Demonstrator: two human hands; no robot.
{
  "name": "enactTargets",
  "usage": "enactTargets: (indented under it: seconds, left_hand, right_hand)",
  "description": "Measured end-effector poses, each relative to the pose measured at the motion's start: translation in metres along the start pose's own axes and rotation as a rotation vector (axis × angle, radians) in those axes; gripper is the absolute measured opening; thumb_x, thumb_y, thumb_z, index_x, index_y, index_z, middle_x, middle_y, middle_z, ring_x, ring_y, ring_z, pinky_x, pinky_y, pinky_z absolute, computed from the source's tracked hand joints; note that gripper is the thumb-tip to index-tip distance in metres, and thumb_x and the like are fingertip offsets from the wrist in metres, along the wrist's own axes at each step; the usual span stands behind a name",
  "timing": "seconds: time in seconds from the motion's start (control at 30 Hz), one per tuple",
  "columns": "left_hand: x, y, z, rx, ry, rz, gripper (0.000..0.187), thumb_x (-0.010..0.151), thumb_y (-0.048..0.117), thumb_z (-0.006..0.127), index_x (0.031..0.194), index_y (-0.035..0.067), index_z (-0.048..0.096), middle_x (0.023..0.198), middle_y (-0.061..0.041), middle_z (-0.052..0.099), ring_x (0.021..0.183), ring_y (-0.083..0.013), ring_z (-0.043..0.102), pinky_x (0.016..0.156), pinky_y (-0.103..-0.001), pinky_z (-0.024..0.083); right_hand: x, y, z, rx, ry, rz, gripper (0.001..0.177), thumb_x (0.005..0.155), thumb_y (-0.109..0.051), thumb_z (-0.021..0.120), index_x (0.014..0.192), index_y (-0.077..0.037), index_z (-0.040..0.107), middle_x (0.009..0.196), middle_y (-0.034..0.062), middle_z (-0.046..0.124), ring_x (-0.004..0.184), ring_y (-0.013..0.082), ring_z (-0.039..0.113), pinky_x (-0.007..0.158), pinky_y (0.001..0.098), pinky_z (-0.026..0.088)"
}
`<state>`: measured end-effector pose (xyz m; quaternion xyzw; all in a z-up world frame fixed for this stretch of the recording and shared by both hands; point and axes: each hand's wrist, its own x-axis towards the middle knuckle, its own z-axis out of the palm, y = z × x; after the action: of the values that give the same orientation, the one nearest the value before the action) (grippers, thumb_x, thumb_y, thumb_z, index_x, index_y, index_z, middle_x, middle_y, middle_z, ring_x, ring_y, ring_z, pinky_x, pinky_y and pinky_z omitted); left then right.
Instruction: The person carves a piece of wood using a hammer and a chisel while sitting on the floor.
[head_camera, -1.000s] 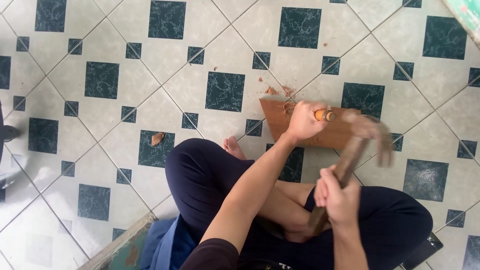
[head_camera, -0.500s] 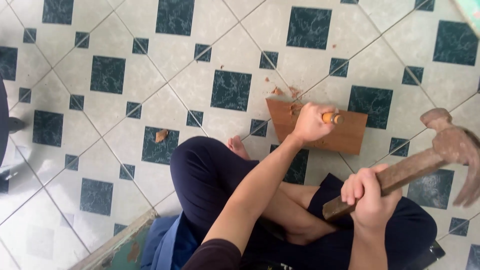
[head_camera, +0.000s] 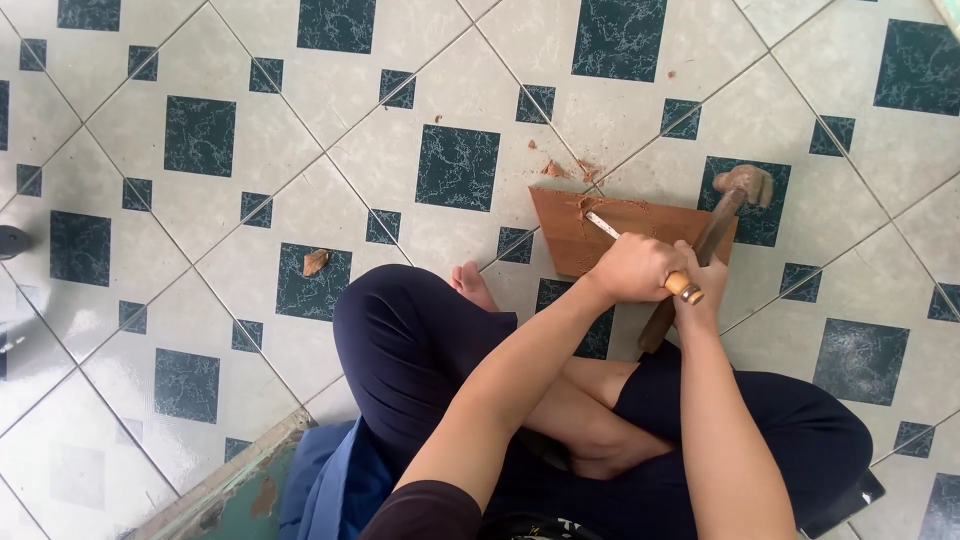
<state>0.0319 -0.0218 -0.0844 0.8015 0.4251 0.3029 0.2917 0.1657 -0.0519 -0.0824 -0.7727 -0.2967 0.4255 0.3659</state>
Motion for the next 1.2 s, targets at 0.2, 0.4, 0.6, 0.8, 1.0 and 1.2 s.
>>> enactTargets:
  seconds: [0.2,0.4,0.6,0.8,1.0,1.2]
  left_hand:
    - [0.018,0.013,-0.045,-0.146,0.207,-0.077,0.018,0.063,0.031,0.074,0.063,0.024,0.058,0.054,0.006,0.059,0.055,-0.0235,0.066,0.057,-0.035,0.055]
    - [0.028,0.013,-0.069,-0.305,0.255,-0.111,0.014,0.060,0.028,0.072,0.064,0.023,0.059,0.054,-0.002,0.059,0.056,-0.0316,0.064,0.055,-0.039,0.052]
    - [0.012,-0.013,0.024,0.173,-0.362,-0.029,0.019,0.065,0.041,0.073,0.067,0.022,0.072,0.064,-0.002,0.071,0.065,-0.0301,0.074,0.064,-0.044,0.062]
    - [0.007,0.004,-0.009,0.176,-0.460,-0.011,0.015,0.066,0.039,0.071,0.069,0.025,0.074,0.067,0.000,0.072,0.070,-0.0292,0.076,0.067,-0.045,0.062]
    - [-0.006,0.050,-0.049,-0.159,-0.107,0.109,0.015,0.070,0.025,0.068,0.067,0.018,0.055,0.061,-0.003,0.062,0.062,-0.0350,0.068,0.060,-0.046,0.057]
    - [-0.001,0.014,-0.028,-0.144,0.109,0.068,0.019,0.071,0.033,0.070,0.066,0.026,0.053,0.060,0.009,0.057,0.062,-0.0180,0.064,0.058,-0.033,0.053]
  right_hand:
    - [-0.022,-0.033,-0.001,0.182,-0.035,0.042,0.031,0.104,-0.021,0.059,0.076,-0.010,0.051,0.053,0.0043,0.038,0.036,0.0166,0.042,0.040,0.0341,0.043]
    - [-0.012,-0.022,0.003,0.160,-0.018,0.076,0.026,0.099,-0.022,0.061,0.079,-0.009,0.050,0.054,0.0031,0.039,0.036,0.0156,0.040,0.037,0.0338,0.040]
    - [-0.012,-0.027,-0.002,0.095,0.059,-0.026,0.028,0.095,-0.030,0.072,0.078,-0.012,0.058,0.065,0.0003,0.046,0.060,0.0100,0.043,0.058,0.0285,0.042]
    - [0.011,0.007,-0.003,0.096,0.064,0.011,0.028,0.095,-0.026,0.067,0.074,-0.011,0.058,0.052,0.0011,0.046,0.047,0.0095,0.047,0.052,0.0246,0.042]
    - [0.013,0.008,-0.007,-0.027,0.041,0.050,0.025,0.094,-0.027,0.070,0.073,-0.014,0.062,0.060,-0.0027,0.055,0.058,0.0103,0.050,0.061,0.0259,0.043]
    - [-0.011,-0.017,0.000,0.081,0.022,-0.024,0.028,0.097,-0.031,0.073,0.083,-0.010,0.061,0.071,0.0006,0.053,0.070,0.0108,0.052,0.069,0.0250,0.046]
